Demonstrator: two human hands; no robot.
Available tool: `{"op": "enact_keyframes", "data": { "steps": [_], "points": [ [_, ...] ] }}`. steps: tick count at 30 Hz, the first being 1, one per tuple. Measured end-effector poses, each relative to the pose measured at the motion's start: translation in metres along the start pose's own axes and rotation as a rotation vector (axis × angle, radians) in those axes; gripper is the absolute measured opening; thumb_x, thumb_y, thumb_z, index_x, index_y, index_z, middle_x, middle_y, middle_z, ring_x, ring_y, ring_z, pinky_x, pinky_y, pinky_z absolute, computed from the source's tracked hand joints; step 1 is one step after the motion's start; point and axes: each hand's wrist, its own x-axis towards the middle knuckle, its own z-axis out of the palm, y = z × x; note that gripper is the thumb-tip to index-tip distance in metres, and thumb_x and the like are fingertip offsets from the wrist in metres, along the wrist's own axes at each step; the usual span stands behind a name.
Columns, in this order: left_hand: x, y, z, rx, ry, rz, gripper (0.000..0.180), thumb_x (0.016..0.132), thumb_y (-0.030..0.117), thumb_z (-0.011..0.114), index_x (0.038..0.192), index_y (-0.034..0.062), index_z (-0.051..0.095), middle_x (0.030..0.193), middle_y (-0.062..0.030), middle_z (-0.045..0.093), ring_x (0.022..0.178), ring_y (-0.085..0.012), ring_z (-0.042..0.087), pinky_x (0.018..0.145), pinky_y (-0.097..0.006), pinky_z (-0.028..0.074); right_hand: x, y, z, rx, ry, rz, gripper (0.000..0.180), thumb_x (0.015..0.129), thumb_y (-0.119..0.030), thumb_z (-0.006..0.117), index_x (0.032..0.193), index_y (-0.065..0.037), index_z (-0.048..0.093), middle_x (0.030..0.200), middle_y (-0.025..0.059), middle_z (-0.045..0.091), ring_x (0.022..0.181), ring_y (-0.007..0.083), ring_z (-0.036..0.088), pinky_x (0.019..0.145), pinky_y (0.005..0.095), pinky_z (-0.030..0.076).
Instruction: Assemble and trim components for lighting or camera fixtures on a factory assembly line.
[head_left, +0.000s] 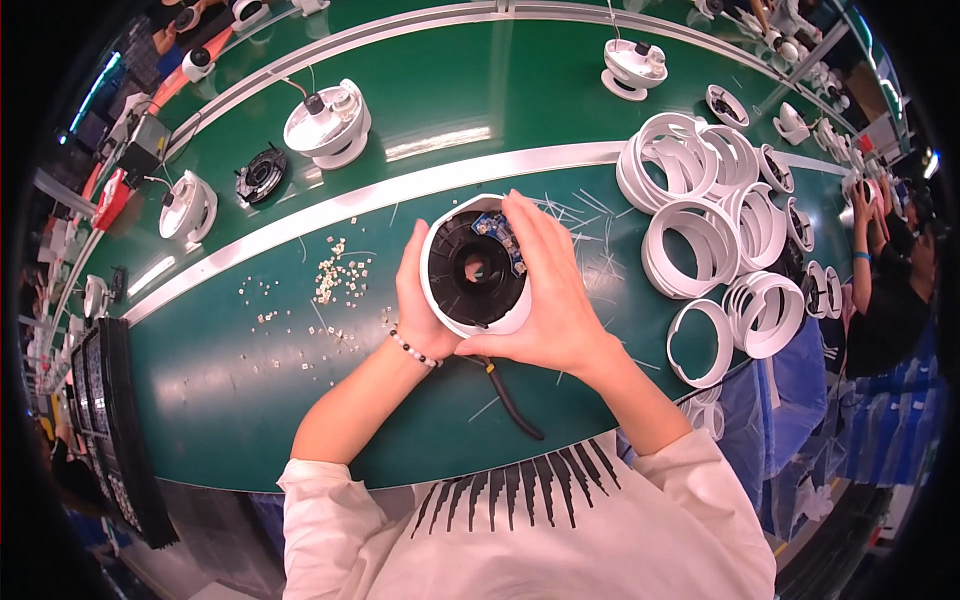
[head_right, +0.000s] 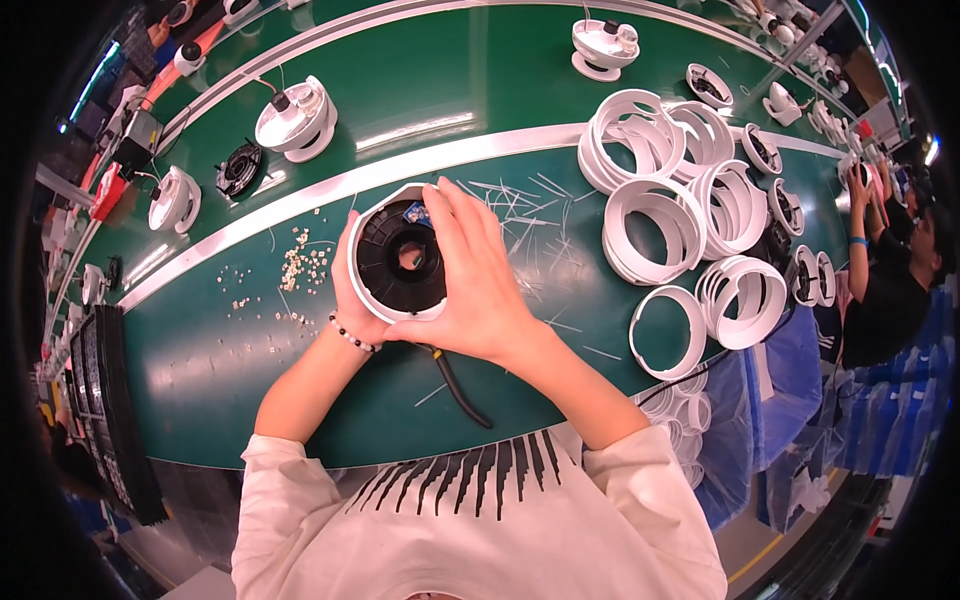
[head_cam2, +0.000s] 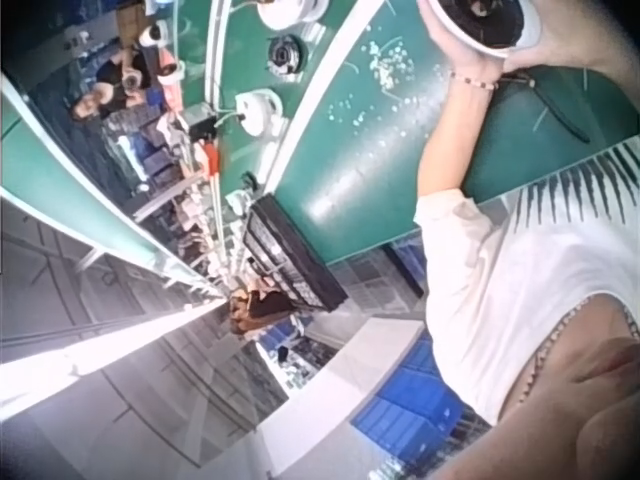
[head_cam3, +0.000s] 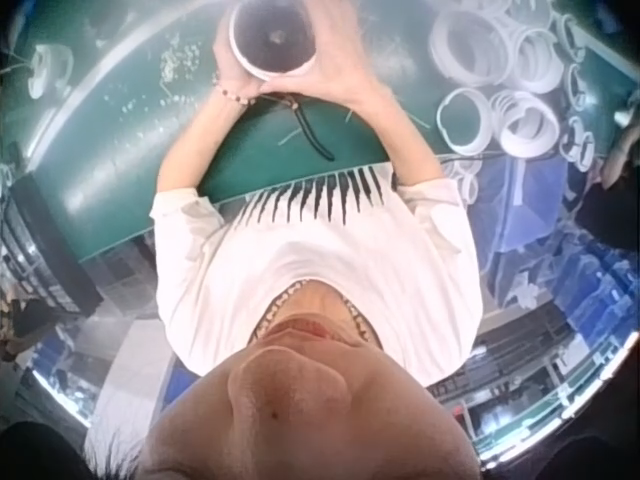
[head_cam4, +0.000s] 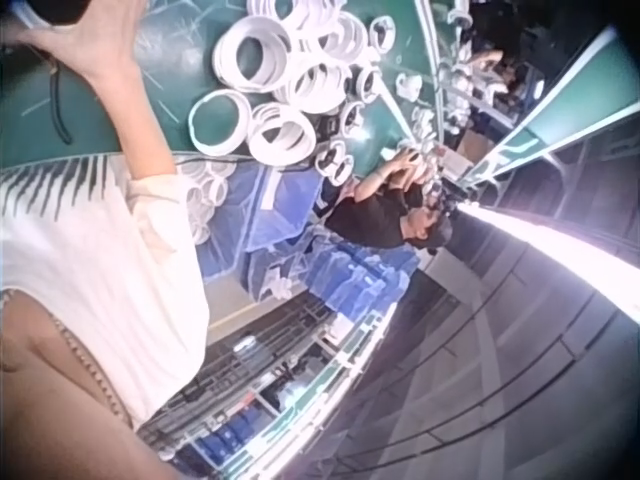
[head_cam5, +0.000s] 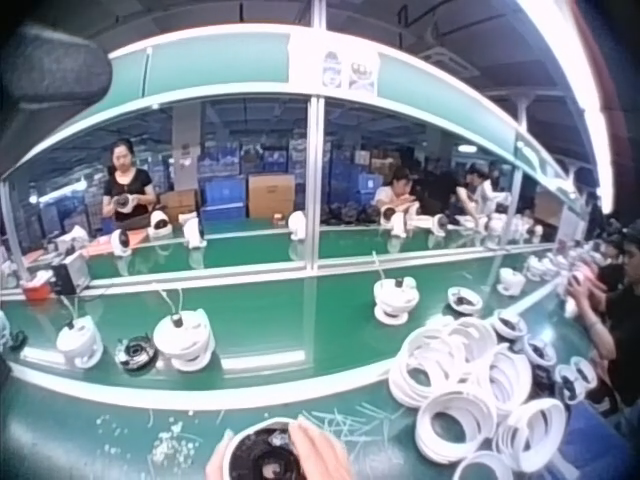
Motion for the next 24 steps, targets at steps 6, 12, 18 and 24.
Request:
{"op": "enact_keyframes", "data": {
  "steps": [6,12,18,24],
  "points": [
    [-0.001,0.01,-0.019,-0.012,-0.173,-0.099,0.089,0.075,0.077,0.022,0.129,0.0072,0.037,0.126,-0.0133,0.045,0.114,-0.0278,0.045,0.097,-0.044,0.037,0.005,-0.001,-0.004,-0.106,-0.081,-0.049,0.118,0.041,-0.039,0.083,0.131,0.005,0.022,0.13,0.023,0.03,0.119,0.039,0.031,0.099,0.0456,0.028],
    [0.0,0.008,-0.017,0.032,-0.226,0.009,0.072,0.081,0.059,0.04,0.125,0.002,0.039,0.121,-0.0167,0.048,0.11,-0.027,0.049,0.093,-0.041,0.042,0.006,0.003,-0.004,-0.057,-0.085,-0.051,0.119,0.042,-0.042,0.082,0.13,0.008,0.019,0.129,0.0253,0.03,0.119,0.0399,0.031,0.099,0.0462,0.027],
    [0.009,-0.001,0.002,0.122,-0.186,0.045,0.055,0.077,0.033,0.05,0.119,-0.0015,0.044,0.113,-0.0162,0.053,0.102,-0.0254,0.054,0.09,-0.037,0.044,-0.01,0.006,0.016,-0.111,0.229,0.076,0.121,0.045,-0.042,0.081,0.133,0.006,0.014,0.132,0.025,0.027,0.12,0.0392,0.029,0.098,0.0466,0.026],
    [0.027,-0.005,0.001,0.142,-0.203,0.086,0.059,0.076,0.04,0.046,0.12,-0.0001,0.044,0.116,-0.016,0.052,0.104,-0.0262,0.053,0.091,-0.038,0.042,-0.006,0.023,0.01,-0.096,0.264,0.077,0.125,0.043,-0.049,0.08,0.134,0.005,0.012,0.132,0.0227,0.029,0.123,0.0389,0.029,0.099,0.0545,0.016]
  ]
}}
